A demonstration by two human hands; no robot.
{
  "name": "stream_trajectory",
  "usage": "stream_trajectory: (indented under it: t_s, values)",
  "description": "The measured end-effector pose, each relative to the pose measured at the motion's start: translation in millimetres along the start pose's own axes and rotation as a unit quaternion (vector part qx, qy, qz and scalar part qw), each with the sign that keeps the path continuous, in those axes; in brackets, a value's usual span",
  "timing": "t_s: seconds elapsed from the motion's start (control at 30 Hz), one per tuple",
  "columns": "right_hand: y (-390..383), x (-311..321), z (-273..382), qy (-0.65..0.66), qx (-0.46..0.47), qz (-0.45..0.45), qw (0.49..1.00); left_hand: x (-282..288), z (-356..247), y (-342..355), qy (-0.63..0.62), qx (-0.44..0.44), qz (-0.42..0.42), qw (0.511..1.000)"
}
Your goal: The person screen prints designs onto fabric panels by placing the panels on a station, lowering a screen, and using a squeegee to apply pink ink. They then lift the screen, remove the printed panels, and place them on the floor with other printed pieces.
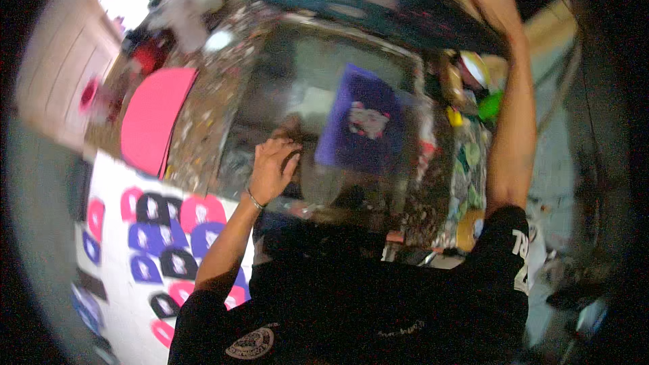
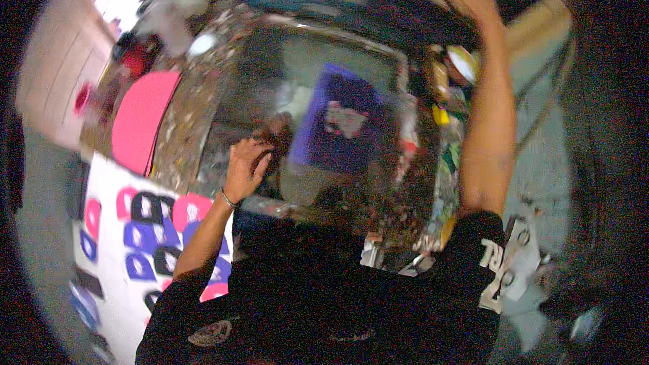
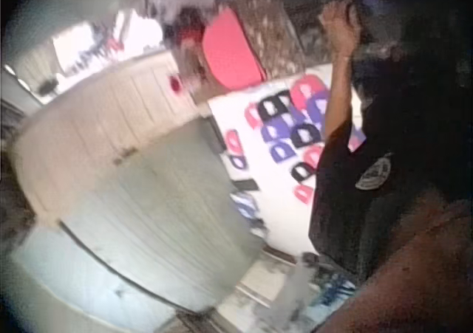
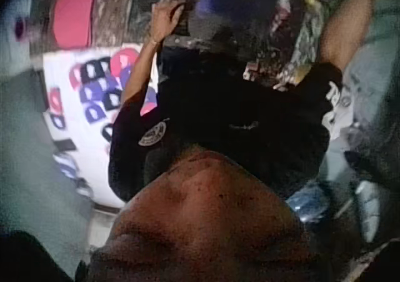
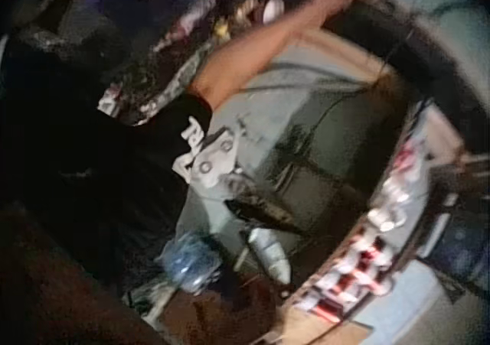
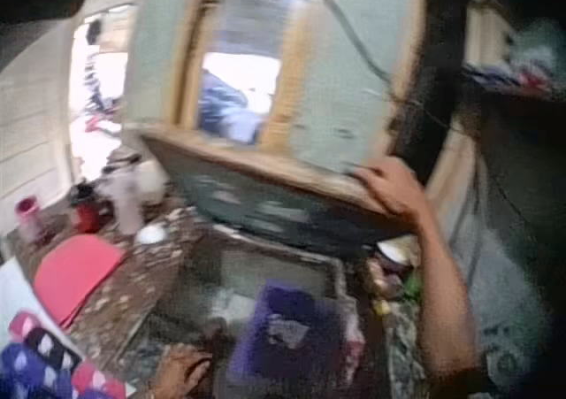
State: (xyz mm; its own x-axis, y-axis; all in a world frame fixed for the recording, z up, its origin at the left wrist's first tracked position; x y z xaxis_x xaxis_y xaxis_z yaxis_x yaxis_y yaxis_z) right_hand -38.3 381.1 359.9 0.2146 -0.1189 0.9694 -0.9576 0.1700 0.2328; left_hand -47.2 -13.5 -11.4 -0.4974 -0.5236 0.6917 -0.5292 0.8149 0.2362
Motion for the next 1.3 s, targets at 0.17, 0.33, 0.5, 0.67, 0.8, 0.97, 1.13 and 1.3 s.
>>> stream_trajectory:
  t_s: [0.17,0.33,0.5,0.67,0.8,0.97,1.13,1.3]
  values:
    - [-16.8,15.8,20.9,0.084,-0.036,-0.064,0.994,-56.0,6.7,87.9,0.112,-0.110,0.151,0.976]
    - [-14.4,11.9,14.8,0.081,-0.046,-0.039,0.995,-70.1,6.0,108.9,0.175,-0.161,0.240,0.941]
    - [-8.6,14.0,18.9,0.046,-0.020,-0.036,0.998,-70.4,2.3,107.0,0.193,-0.158,0.238,0.939]
    - [4.3,7.8,6.7,0.025,-0.021,-0.075,0.997,-75.2,0.5,105.3,0.223,-0.134,0.246,0.934]
    - [-4.4,13.1,17.3,0.043,-0.003,-0.081,0.996,-80.5,-1.9,107.1,0.229,-0.112,0.213,0.943]
    - [1.5,6.3,10.5,0.033,0.010,-0.083,0.996,-84.0,-6.6,106.2,0.231,-0.108,0.190,0.948]
    - [2.3,5.9,11.5,0.017,0.023,-0.101,0.994,-86.7,-10.8,103.9,0.231,-0.113,0.177,0.950]
    - [3.3,5.1,8.6,0.002,-0.001,-0.080,0.997,-84.5,-11.6,102.5,0.225,-0.108,0.184,0.951]
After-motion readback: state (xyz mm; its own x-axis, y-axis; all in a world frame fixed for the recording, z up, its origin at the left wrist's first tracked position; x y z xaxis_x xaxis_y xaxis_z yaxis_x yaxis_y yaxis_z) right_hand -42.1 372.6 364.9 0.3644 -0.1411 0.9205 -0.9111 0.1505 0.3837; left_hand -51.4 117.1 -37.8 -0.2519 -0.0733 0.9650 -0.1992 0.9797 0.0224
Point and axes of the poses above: each hand's wrist, its own y-axis towards the middle knuckle, its own x-axis out of the back of the hand, z = x × y, the point moved 7 cm from there along y, towards the middle knuckle, and after that the axes turned 12 degrees about z, right-handed, at the moved point
